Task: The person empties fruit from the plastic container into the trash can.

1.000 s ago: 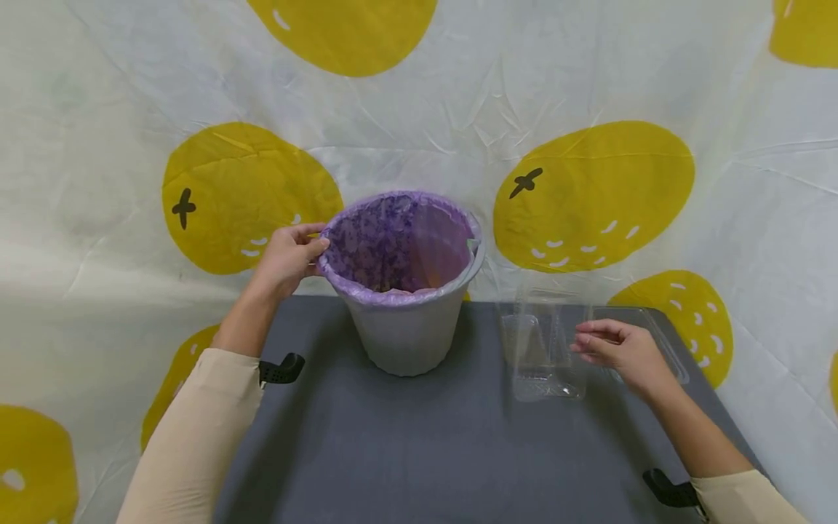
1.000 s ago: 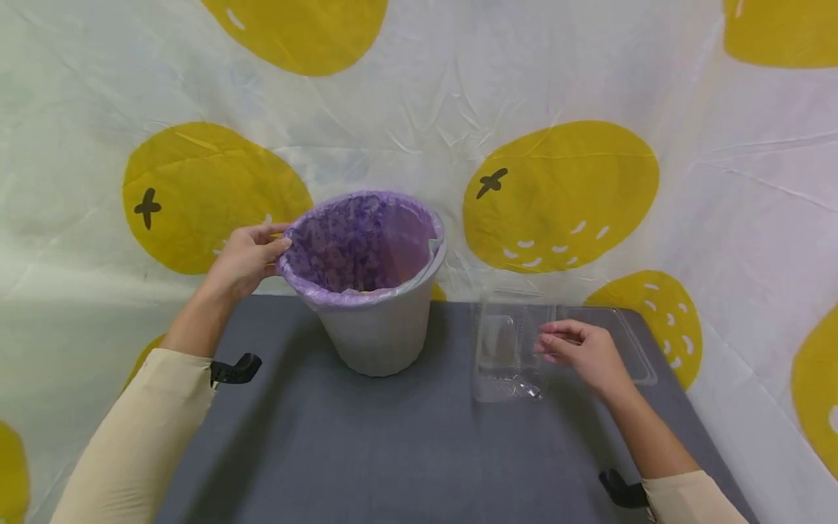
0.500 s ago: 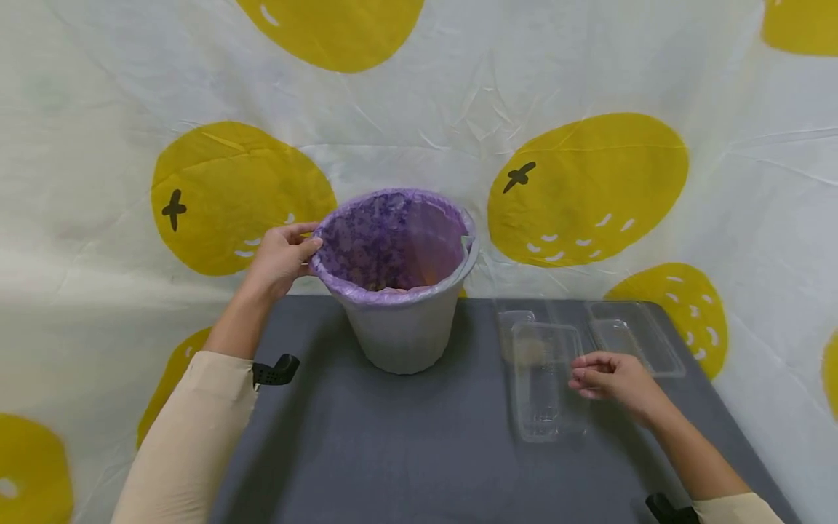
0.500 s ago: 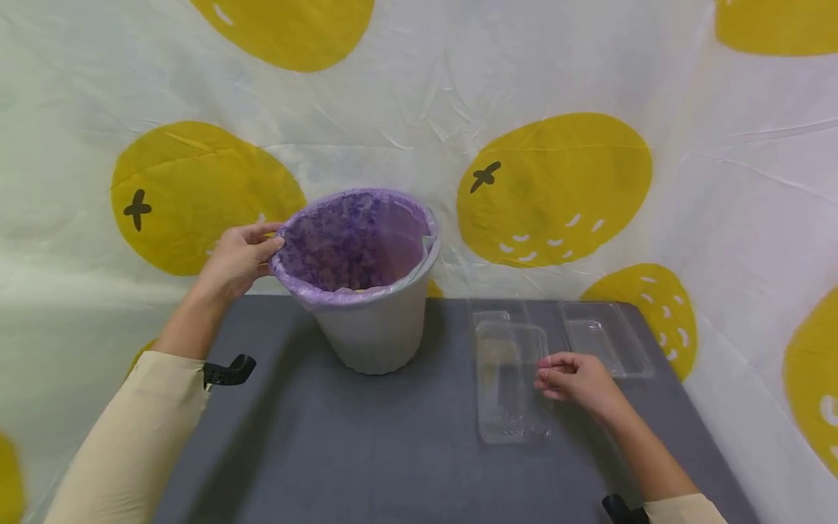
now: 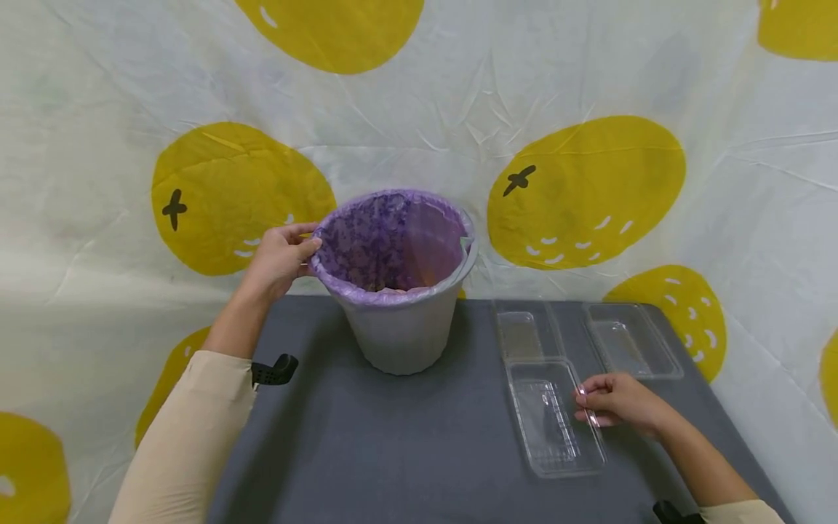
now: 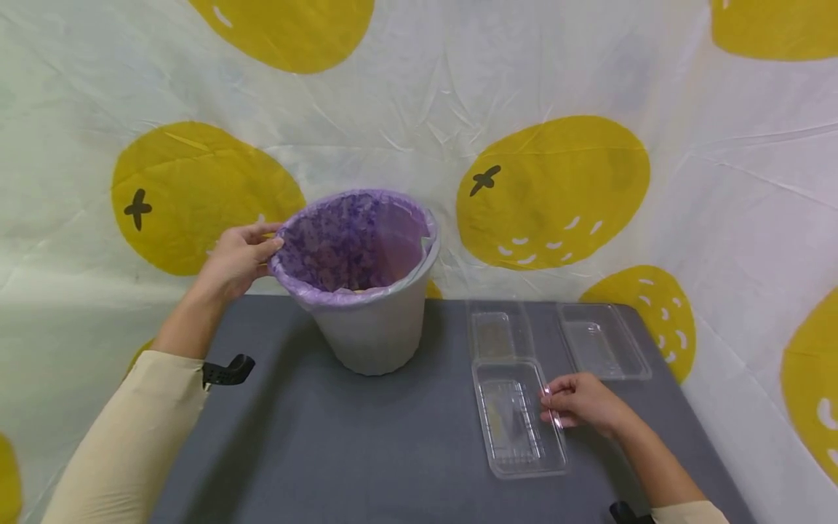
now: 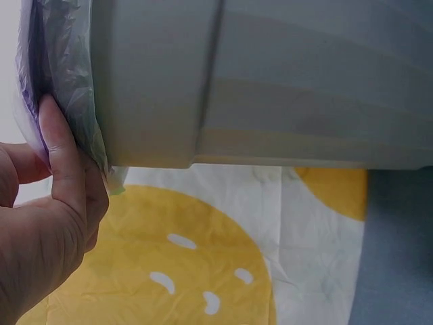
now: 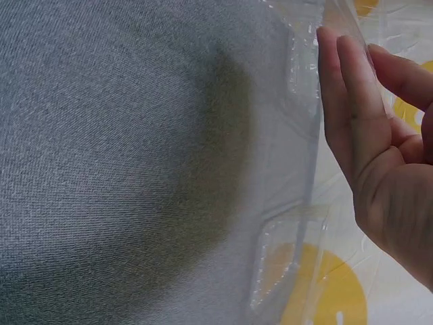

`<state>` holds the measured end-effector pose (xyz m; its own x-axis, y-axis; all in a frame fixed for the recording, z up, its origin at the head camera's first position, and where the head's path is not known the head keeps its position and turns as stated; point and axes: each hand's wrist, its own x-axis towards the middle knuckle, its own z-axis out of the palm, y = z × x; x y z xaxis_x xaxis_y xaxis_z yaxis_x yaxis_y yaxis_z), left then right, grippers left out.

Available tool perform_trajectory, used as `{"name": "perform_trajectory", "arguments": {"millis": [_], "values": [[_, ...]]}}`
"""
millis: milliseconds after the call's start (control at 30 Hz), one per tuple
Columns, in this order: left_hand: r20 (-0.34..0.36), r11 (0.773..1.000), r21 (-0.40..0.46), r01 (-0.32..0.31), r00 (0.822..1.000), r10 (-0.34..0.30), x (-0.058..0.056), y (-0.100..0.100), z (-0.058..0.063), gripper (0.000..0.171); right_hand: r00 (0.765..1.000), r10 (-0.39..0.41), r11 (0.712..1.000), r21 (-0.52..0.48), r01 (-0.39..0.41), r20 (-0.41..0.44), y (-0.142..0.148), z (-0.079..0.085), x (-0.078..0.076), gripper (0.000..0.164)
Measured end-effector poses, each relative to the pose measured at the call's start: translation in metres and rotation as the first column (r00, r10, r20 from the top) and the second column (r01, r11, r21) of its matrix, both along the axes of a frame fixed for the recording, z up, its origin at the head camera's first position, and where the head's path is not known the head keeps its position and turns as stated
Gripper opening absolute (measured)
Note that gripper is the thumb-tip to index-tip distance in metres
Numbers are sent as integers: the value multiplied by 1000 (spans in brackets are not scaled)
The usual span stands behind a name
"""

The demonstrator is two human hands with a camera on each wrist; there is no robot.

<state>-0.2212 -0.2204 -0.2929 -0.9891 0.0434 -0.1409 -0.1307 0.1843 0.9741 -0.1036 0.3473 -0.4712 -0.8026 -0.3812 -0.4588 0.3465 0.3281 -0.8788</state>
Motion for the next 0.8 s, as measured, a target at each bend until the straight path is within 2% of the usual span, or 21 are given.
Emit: {"name": "perform_trajectory", "arguments": {"millis": [333,600,800], "values": [[0,1000,13,5,1000,-5,0,-1,0,52,998,7,999,-53,-3,64,5,-13,5,24],[-10,1000,14,14,1000,-13,-1,0,0,53,996,34,995,-96,-26,83,5,-18,9,17],[3,999,52,3,1000,-3,-1,-1,0,52,995,32,996,-85,-24,91,3,-20,9,22]]}}
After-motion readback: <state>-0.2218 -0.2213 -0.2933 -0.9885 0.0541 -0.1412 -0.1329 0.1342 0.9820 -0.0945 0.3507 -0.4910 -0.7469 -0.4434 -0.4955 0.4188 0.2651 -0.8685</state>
